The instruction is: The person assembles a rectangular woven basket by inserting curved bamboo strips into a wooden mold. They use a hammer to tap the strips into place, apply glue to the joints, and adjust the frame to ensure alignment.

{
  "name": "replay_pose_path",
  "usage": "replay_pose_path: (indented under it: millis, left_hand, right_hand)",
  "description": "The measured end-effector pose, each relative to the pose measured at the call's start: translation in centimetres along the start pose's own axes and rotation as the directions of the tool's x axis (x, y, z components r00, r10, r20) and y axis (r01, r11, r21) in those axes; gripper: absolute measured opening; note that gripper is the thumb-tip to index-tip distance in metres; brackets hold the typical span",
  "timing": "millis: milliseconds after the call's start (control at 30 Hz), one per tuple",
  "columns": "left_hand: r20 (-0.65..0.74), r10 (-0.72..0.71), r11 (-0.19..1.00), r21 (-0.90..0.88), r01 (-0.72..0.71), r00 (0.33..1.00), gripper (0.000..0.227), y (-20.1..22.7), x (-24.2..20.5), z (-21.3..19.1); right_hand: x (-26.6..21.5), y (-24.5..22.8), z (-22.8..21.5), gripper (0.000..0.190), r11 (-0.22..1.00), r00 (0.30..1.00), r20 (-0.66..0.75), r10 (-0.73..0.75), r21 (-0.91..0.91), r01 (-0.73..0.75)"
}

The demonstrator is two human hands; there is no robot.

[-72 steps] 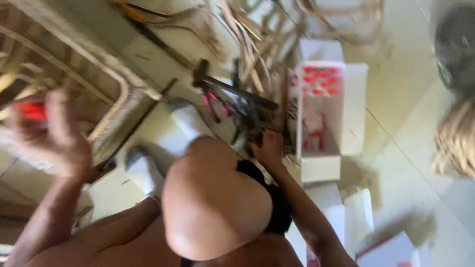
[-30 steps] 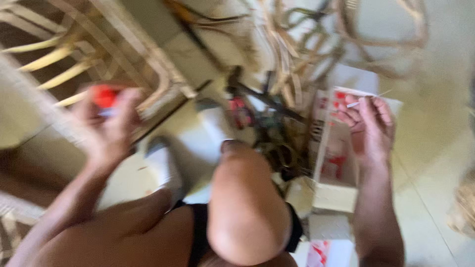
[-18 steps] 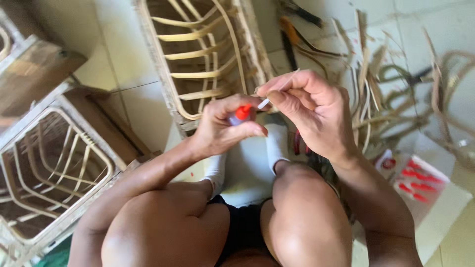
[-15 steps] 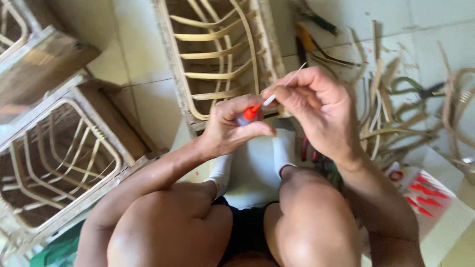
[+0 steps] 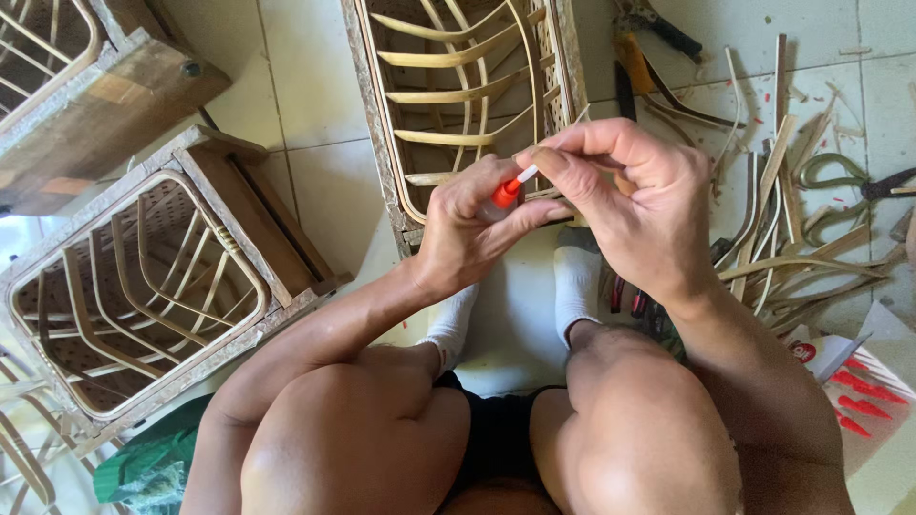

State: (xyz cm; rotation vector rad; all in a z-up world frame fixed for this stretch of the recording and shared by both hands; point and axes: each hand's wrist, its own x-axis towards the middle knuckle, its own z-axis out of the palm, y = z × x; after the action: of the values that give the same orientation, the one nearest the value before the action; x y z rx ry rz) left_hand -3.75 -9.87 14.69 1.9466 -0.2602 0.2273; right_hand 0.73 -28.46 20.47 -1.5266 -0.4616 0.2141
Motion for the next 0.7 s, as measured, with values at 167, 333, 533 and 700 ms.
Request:
replay_pose_path:
  millis: [167,333,533,700]
  left_hand:
    - [-0.037,-0.017,1.0,0.016,0.017,0.999,0.05,0.2,0.3,0.3]
    - [-0.077,-0.001,0.997,0.074,0.007,0.997,0.041,0.2,0.5,0.5]
    - [-0.064,-0.056,0.984,0.165,0.066,0.996,0.034,0.0,0.9,0.4]
    - [-0.056,-0.003,0.989,0.145,0.011,0.998,0.032,0.3,1.6,0.2]
  right_hand:
    - [0.4,0.0,0.0,0.013,0.987,0.993,-0.009,-0.119,-0.109,0.118]
    - [0.5,0.0,-0.2,0.011,0.941,0.986,0.005,-0.164,-0.299,0.158]
    - [0.8,1.0,0.7,0.013,0.968,0.993,-0.006,-0.115,-0.224,0.111]
    - [1.2,3.0,0.4,0.016,0.956,0.969,0.006,-0.247,-0.16,0.245]
